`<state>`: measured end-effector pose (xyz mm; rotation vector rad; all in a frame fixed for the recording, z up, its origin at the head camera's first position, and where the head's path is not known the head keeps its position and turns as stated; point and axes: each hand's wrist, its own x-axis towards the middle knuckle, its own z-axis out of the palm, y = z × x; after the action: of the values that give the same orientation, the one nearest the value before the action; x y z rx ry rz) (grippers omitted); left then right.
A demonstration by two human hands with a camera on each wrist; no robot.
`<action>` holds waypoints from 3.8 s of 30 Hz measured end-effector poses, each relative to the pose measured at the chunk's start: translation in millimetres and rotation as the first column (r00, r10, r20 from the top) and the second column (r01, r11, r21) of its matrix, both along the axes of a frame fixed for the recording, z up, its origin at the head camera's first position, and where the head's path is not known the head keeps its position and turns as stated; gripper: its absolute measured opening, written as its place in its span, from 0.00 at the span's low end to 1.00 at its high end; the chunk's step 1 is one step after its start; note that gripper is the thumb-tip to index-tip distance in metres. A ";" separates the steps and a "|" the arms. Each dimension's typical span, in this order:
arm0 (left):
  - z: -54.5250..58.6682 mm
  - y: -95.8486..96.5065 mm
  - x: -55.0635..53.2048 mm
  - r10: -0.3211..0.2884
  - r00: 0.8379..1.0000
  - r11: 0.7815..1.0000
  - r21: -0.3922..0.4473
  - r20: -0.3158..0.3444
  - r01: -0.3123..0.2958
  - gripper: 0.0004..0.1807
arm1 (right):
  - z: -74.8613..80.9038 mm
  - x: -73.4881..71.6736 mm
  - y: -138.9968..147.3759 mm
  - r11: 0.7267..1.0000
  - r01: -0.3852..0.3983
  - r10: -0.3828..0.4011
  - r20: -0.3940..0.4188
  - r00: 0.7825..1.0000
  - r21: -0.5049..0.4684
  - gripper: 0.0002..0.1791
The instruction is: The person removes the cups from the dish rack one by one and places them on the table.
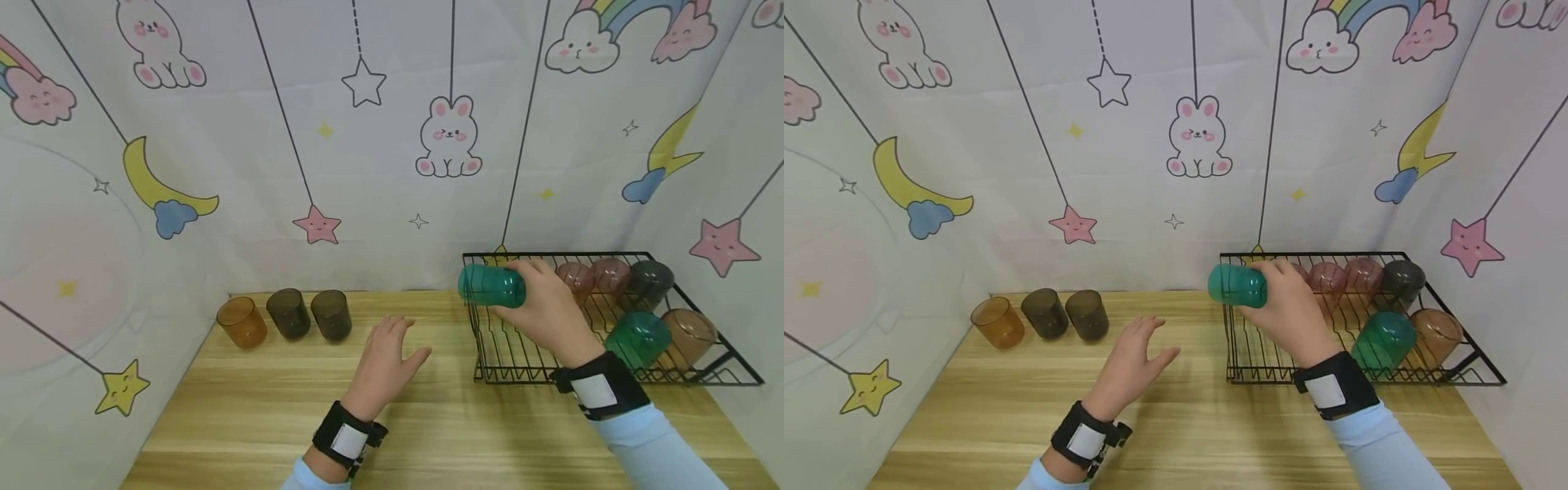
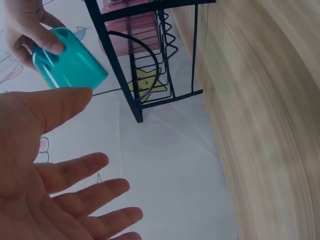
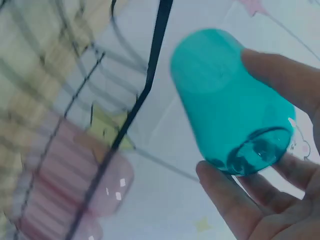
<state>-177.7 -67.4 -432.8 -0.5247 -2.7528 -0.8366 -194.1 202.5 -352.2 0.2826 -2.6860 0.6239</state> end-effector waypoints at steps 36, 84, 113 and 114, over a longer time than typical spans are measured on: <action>32.0 16.7 -8.7 -0.190 0.954 0.788 0.615 0.230 0.009 0.25 | -44.9 39.4 -71.1 0.818 0.008 0.085 0.134 0.987 -0.575 0.47; 39.1 27.0 -6.9 -0.274 0.944 0.782 0.614 0.186 0.106 0.39 | -60.9 41.2 -77.3 0.851 -0.011 0.150 0.223 0.963 -0.525 0.50; 17.2 -19.8 -45.0 0.127 0.980 0.793 0.578 0.150 -0.192 0.44 | -50.8 34.5 -46.0 0.862 -0.023 0.118 0.156 0.981 -0.506 0.46; 14.3 -21.4 -47.0 0.135 0.979 0.792 0.577 0.154 -0.200 0.43 | -50.5 34.5 -45.2 0.865 -0.018 0.112 0.159 0.981 -0.502 0.46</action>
<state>-224.7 -88.8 -418.5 -0.1074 -2.3704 -1.6194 -159.7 157.4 -402.7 0.1790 -2.5666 1.3934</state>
